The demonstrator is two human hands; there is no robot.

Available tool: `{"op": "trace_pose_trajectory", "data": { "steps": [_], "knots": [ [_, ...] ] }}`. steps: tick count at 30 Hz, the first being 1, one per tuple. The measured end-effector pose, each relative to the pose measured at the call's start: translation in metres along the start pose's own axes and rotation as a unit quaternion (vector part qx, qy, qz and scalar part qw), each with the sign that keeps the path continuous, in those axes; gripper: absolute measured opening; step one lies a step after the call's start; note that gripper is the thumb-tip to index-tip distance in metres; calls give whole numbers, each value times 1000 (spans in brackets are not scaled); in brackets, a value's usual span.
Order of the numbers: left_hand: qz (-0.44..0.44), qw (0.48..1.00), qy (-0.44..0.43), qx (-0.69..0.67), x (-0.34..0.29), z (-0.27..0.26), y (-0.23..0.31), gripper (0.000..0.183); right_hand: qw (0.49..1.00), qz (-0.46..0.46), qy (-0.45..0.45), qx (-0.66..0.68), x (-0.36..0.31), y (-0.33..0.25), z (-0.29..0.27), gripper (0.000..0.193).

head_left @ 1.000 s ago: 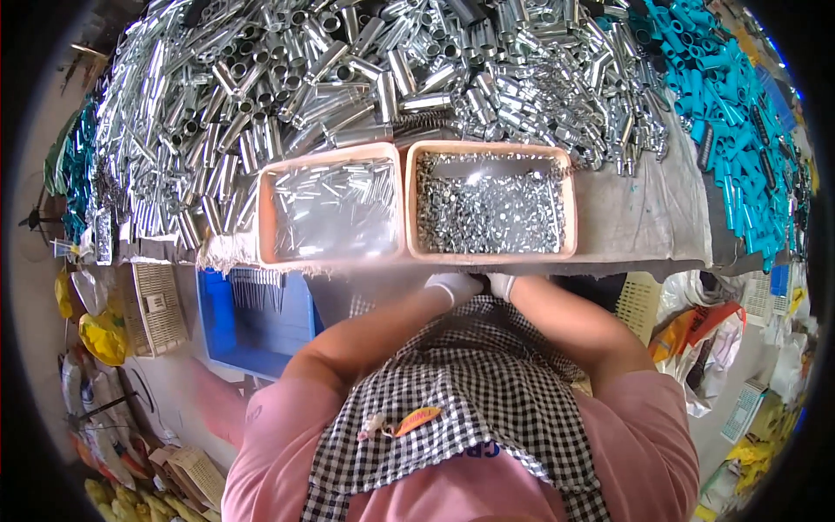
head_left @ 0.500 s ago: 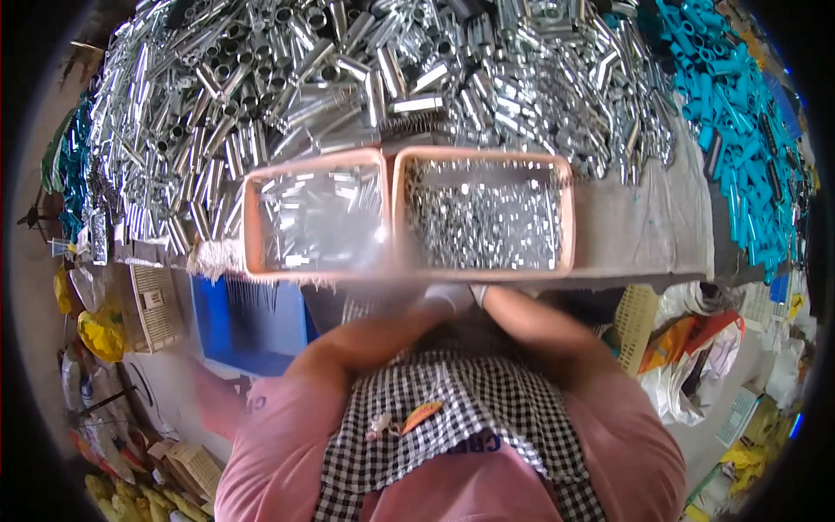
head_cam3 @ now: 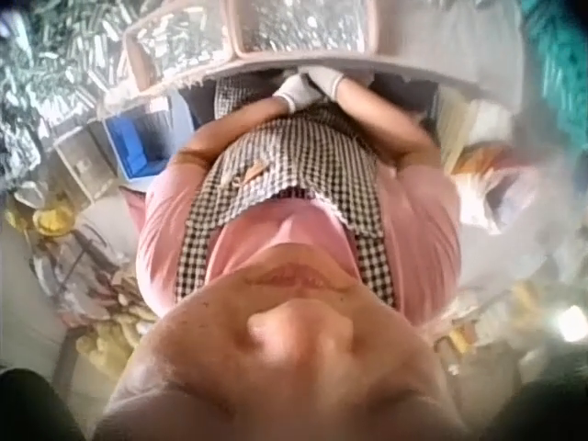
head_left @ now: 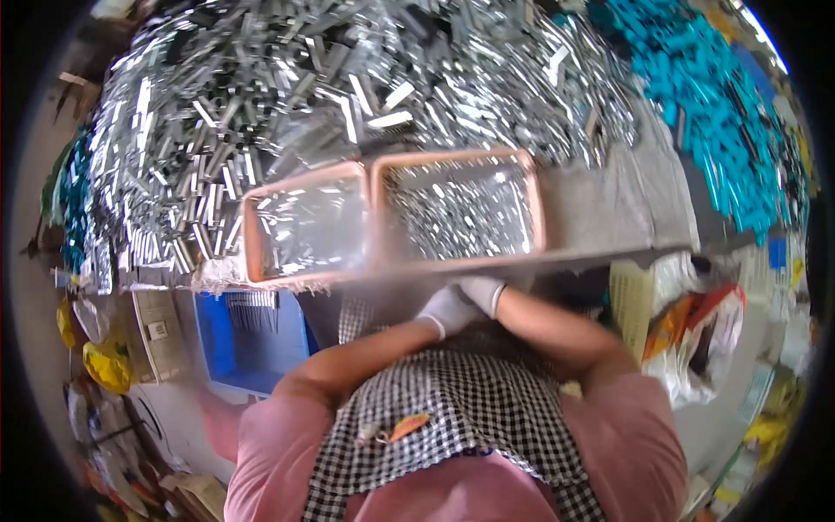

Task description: The worker is assembling small metal components into plastic handles using a pneumatic assembly tool at a factory workbench.

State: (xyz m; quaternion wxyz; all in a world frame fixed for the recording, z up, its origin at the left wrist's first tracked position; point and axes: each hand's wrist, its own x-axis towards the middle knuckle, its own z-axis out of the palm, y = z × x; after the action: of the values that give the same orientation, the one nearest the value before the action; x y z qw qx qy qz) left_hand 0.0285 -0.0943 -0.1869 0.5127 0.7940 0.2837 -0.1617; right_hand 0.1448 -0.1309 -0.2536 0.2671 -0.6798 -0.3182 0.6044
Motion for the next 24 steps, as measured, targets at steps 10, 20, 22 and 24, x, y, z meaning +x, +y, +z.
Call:
{"op": "trace_pose_trajectory", "data": {
  "steps": [10, 20, 22, 24],
  "knots": [
    [84, 469, -44, -878, -7, -11, -36, 33, 864, -213, -106, -443, -227, -67, -76, 81],
    [182, 957, -112, -195, -35, -2, 123, 48, 990, 4, -138, -29, -298, 85, -128, 44],
    [438, 880, 178, 43, -44, -10, 130, 47, 1000, -27, 3, 4, -306, 135, -134, 29],
    [484, 809, 299, 149, -53, -33, 143, 39, 990, 52, 128, -32, -292, 178, -133, 30]
  ]
}}
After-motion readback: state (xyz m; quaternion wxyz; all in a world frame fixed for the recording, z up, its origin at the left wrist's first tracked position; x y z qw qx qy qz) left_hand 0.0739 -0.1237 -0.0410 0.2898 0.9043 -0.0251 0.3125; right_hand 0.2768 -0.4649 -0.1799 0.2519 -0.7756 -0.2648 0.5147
